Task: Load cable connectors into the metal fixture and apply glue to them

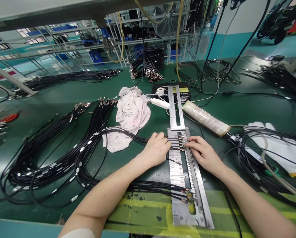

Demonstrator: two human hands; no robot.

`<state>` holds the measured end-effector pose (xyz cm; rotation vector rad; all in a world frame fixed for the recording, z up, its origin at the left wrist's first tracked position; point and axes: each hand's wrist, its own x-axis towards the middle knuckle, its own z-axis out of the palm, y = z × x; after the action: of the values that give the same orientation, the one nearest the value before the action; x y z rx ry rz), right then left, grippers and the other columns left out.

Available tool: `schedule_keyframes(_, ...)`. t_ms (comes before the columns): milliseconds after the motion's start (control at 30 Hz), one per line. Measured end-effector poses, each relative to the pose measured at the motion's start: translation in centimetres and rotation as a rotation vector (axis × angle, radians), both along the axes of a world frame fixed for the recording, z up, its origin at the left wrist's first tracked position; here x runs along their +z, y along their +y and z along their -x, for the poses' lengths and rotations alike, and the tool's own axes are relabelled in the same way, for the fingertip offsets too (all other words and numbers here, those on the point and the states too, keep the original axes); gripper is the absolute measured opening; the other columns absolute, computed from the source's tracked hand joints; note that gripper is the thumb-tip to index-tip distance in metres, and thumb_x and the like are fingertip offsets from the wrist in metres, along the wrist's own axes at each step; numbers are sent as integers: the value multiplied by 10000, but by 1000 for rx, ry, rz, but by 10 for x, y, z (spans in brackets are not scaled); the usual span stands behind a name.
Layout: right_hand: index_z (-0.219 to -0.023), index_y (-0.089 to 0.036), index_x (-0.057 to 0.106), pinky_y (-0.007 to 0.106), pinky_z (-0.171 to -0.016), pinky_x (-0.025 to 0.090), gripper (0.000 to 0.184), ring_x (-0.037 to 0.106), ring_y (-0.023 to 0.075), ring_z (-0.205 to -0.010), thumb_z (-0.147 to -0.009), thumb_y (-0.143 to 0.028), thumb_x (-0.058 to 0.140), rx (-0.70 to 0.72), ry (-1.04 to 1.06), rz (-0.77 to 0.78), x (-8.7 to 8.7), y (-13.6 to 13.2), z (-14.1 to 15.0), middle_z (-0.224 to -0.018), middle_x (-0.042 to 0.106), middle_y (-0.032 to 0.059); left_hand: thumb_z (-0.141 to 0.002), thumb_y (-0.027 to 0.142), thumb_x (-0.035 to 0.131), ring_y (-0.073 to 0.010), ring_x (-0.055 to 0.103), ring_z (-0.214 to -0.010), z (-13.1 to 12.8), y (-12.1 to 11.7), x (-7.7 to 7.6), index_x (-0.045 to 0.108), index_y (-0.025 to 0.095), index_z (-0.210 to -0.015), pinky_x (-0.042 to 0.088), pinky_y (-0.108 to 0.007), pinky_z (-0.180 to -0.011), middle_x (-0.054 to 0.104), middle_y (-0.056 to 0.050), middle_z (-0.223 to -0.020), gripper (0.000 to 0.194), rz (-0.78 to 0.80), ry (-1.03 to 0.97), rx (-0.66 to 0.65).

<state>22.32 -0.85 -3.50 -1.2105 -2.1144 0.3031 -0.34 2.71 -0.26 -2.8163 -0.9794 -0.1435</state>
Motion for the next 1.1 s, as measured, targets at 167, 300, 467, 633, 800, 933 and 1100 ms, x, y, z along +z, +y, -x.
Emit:
schedule_keyframes(167,-973,-223,640,355,-852,507,292,565,190,-1002,-846,-86,416,3,-2,-3,0,0,0,-1058,557,75,-820,96,452,-223,432,-804,-2,0,-1,548,141,-714,282,-373,-653,555,-75,-720,150,0,1,11)
schedule_keyframes(300,-979,-214,639,363,-848,506,307,552,190,-994,-842,-67,408,13,-21,-26,-1,0,0,-1049,550,80,-829,105,442,-229,454,-814,-4,-2,-2,562,138,-736,300,-375,-653,568,-75,-736,156,17,8,10)
schedule_keyframes(467,-1062,-237,647,399,-846,502,431,498,217,-1016,-803,-11,387,89,-187,-72,2,-2,7,-1161,512,98,-852,116,429,-202,503,-745,-3,-2,-7,583,143,-740,344,-354,-654,597,-66,-735,192,100,41,10)
schedule_keyframes(633,-1044,-215,674,413,-853,502,455,462,249,-1050,-769,17,395,70,-334,-57,5,-4,13,-1195,526,113,-862,114,438,-179,531,-695,1,-4,-3,593,166,-892,384,-312,-642,616,-37,-726,166,137,34,39)
schedule_keyframes(800,-985,-198,697,404,-808,524,453,480,253,-1014,-725,34,407,40,-370,-52,7,-4,18,-1128,572,107,-876,94,419,-187,528,-746,4,-14,16,601,153,-957,421,-297,-659,597,-54,-795,207,228,142,16)
schedule_keyframes(933,-976,-187,697,430,-751,537,435,493,273,-980,-722,19,410,42,-396,-48,8,-3,21,-1087,593,119,-882,102,394,-216,505,-845,-1,-23,22,587,123,-1007,433,-312,-646,545,-94,-995,231,211,168,63)
schedule_keyframes(1100,-1016,-224,678,463,-813,510,431,497,268,-1024,-747,-5,423,75,-301,-33,-1,-2,14,-1117,585,108,-884,103,378,-219,493,-845,0,-23,25,578,120,-971,419,-328,-648,546,-90,-955,218,228,194,35)
